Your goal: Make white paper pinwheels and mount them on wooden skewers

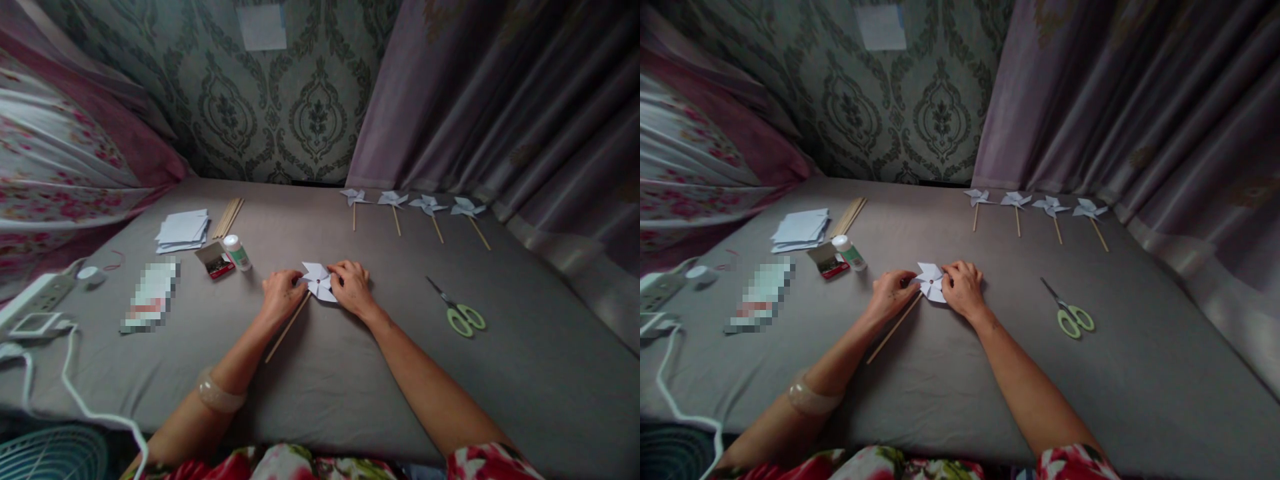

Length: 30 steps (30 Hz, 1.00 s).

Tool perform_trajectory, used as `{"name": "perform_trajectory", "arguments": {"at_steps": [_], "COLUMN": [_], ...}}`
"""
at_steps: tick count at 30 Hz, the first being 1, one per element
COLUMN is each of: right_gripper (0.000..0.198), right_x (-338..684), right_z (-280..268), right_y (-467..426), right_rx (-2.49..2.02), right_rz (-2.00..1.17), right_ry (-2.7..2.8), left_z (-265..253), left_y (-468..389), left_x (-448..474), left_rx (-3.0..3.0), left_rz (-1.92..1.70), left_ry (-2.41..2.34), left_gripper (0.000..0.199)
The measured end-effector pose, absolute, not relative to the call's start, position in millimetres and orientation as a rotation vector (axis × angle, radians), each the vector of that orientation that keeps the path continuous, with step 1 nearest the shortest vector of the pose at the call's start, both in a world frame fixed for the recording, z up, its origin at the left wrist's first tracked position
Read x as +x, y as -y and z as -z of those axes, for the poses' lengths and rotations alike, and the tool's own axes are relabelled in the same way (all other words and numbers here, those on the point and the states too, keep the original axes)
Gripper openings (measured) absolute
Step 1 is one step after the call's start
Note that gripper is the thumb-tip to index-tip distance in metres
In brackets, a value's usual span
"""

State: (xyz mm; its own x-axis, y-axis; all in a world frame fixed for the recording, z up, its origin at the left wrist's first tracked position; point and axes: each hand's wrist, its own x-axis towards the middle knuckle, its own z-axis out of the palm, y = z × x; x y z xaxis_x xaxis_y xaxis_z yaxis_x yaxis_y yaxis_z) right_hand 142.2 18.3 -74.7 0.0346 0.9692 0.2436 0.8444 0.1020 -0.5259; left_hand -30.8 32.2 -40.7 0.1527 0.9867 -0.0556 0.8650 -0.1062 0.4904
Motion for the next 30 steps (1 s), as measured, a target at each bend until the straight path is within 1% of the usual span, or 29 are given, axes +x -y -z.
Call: {"name": "perform_trajectory", "arguments": {"at_steps": [17,25,30], "right_gripper": [0.032,0.031,0.031], "right_x": [140.3,140.3,140.6], "right_z": [74.2,74.7,75.2], "right_y": [-10.8,-11.0,-10.9], "right_rx": [-1.729,-1.739,-1.728], "right_rz": [-0.267,-0.294,-0.276], "right_ry": [1.897,1.876,1.862], "left_z": [61.7,62.1,61.6], "left_y": [-26.3,-23.8,-25.0], "left_x": [-22.8,-21.9,-19.6], "left_rx": [2.069,2.134,2.176], "left_rz": [-0.614,-0.595,-0.543], "left_ry": [-1.782,-1.814,-1.81], "left_gripper": [0.021,0.022,0.02]}}
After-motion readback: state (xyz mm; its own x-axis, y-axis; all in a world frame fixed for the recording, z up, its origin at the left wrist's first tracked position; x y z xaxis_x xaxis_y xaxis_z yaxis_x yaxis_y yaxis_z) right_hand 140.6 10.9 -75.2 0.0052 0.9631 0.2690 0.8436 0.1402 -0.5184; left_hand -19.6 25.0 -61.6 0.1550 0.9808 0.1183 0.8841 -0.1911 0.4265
